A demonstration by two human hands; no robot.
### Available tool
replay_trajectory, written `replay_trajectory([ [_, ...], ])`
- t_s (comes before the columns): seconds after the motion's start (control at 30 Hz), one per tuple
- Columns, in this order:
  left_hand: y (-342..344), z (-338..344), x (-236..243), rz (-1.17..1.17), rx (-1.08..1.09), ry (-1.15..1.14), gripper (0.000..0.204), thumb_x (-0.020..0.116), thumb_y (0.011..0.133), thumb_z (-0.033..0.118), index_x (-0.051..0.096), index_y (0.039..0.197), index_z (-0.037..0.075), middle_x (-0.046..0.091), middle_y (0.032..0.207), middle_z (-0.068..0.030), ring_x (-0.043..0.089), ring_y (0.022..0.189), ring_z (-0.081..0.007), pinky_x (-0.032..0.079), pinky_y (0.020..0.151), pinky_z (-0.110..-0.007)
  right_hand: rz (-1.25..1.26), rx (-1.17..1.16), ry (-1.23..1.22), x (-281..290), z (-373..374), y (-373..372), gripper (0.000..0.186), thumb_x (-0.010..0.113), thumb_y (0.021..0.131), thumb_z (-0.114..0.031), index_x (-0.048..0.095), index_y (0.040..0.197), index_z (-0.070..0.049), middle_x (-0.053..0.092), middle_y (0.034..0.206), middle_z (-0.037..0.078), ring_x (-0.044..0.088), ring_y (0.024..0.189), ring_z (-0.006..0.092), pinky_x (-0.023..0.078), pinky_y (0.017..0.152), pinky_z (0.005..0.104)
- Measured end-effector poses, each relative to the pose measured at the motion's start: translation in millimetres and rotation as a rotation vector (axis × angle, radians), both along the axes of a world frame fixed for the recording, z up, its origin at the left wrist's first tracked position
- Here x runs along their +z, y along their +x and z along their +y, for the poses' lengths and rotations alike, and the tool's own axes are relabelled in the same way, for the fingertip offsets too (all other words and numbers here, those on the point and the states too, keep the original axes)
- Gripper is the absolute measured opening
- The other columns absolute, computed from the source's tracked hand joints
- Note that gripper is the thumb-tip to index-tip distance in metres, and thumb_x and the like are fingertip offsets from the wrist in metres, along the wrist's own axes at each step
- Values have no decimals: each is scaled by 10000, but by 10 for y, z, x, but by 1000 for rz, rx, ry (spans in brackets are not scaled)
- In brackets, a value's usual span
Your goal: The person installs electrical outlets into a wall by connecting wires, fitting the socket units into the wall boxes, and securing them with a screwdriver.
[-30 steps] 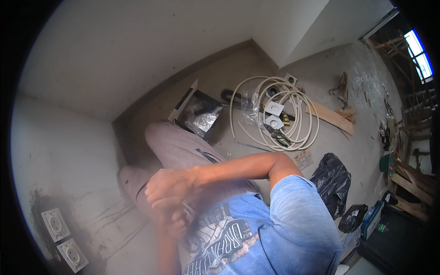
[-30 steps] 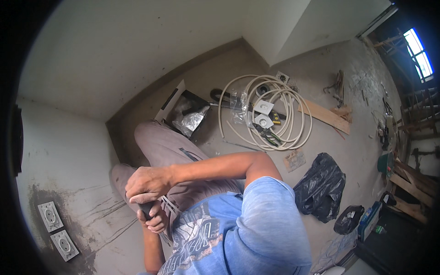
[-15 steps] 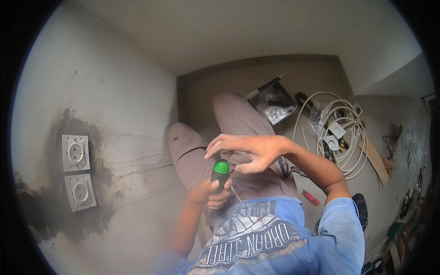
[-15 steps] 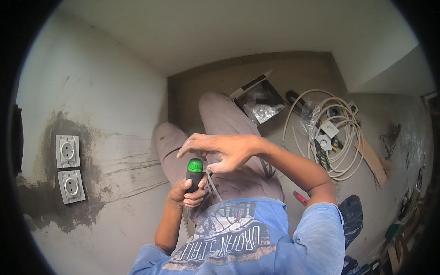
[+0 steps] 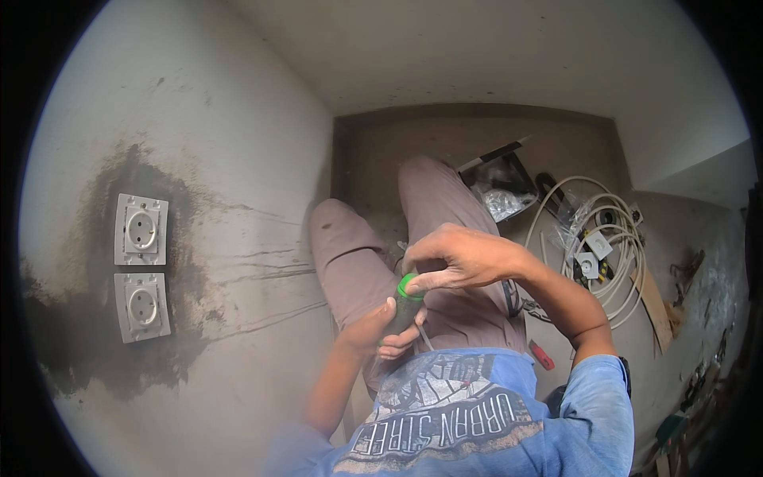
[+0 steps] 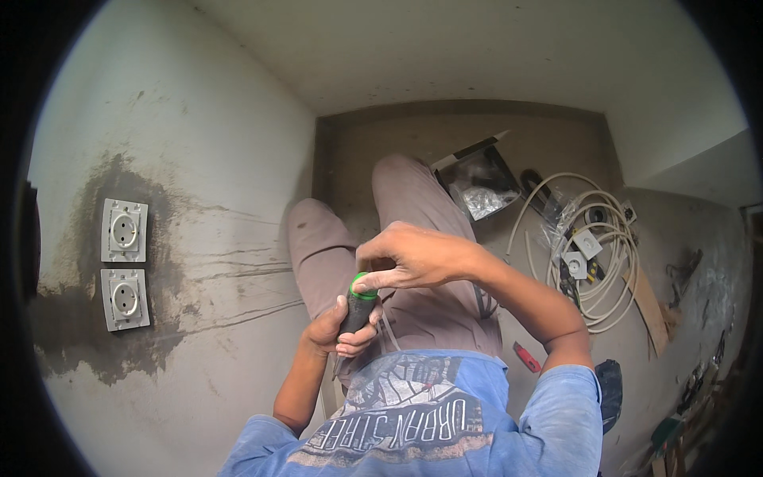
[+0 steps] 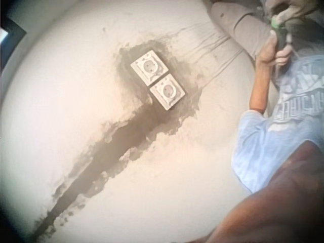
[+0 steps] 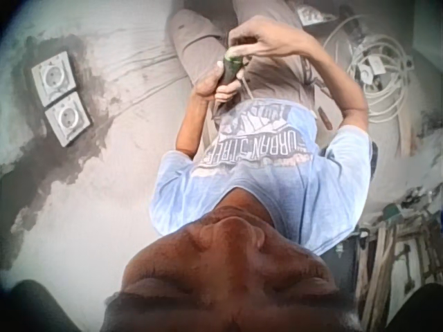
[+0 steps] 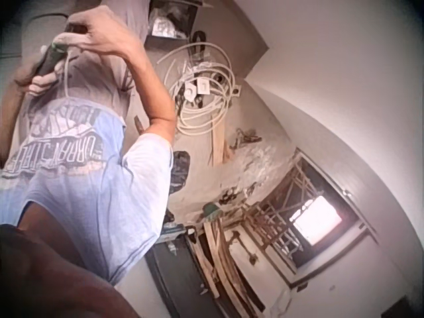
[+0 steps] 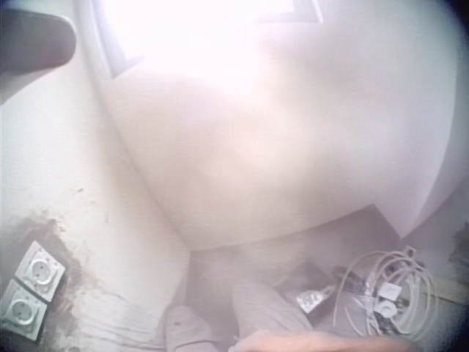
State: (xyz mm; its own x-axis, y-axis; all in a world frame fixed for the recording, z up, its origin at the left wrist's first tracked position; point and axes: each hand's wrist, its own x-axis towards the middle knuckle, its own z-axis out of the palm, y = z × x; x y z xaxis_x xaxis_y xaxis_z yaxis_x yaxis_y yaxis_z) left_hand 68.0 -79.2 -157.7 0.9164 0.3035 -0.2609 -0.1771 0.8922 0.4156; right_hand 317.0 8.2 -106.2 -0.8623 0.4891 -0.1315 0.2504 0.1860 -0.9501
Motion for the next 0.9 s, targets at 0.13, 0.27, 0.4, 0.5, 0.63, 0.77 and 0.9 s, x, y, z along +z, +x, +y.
replay_trajectory([
  [0.13, -26, -10, -56, -36, 15, -10, 656, 402, 952, 692, 449, 1125, 61, 378, 580, 45, 367, 412, -40, 338, 363, -184, 430, -19, 68, -6, 25, 45, 260, 595, 816, -19, 607, 1075, 10, 582, 1095, 117, 574, 957, 238, 483, 802, 357],
  [0.27, -41, -22, -39, -63, 33, -9, 662, 414, 948, 691, 448, 1114, 51, 381, 573, 43, 366, 404, -39, 345, 360, -186, 576, -133, -220, -181, -31, 36, 339, 528, 795, 18, 578, 1128, -22, 532, 1163, 54, 515, 1055, 152, 478, 851, 329],
  [0.4, -43, -37, -4, -76, 58, -1, 672, 421, 944, 692, 446, 1103, 39, 387, 569, 42, 366, 399, -40, 353, 361, -186, 661, -231, -837, -330, -107, -14, 244, 623, 894, -85, 599, 1126, -15, 587, 1114, 98, 544, 998, 145, 468, 808, 313],
  [0.5, -52, -62, -9, -57, 82, 11, 670, 432, 940, 694, 451, 1093, 42, 393, 568, 41, 363, 395, -40, 352, 360, -184, 343, -341, -454, -267, -203, -56, 202, 654, 922, -142, 629, 1067, -4, 625, 994, 64, 572, 954, 147, 470, 793, 307],
  [0.63, -42, -58, 74, 48, 117, 64, 674, 492, 930, 664, 464, 1075, 7, 414, 566, 24, 370, 414, -44, 362, 370, -194, 458, -421, 17, -283, -263, -136, 182, 662, 916, -151, 704, 1035, -20, 664, 939, 67, 624, 859, 160, 492, 741, 306],
  [0.77, -36, -54, 154, 211, 63, 201, 633, 490, 931, 681, 483, 1055, 60, 410, 588, 40, 413, 453, -50, 394, 434, -190, 393, -344, 36, -146, -261, -117, 191, 678, 876, -102, 710, 1048, -23, 655, 949, 90, 634, 881, 213, 497, 784, 342],
  [0.9, -45, -76, 133, 245, 26, 200, 630, 500, 928, 679, 491, 1046, 60, 415, 595, 36, 431, 472, -60, 404, 453, -200, 334, -219, 83, -120, -225, -102, 185, 673, 849, -66, 702, 1024, -12, 640, 966, 100, 630, 882, 256, 496, 790, 360],
])
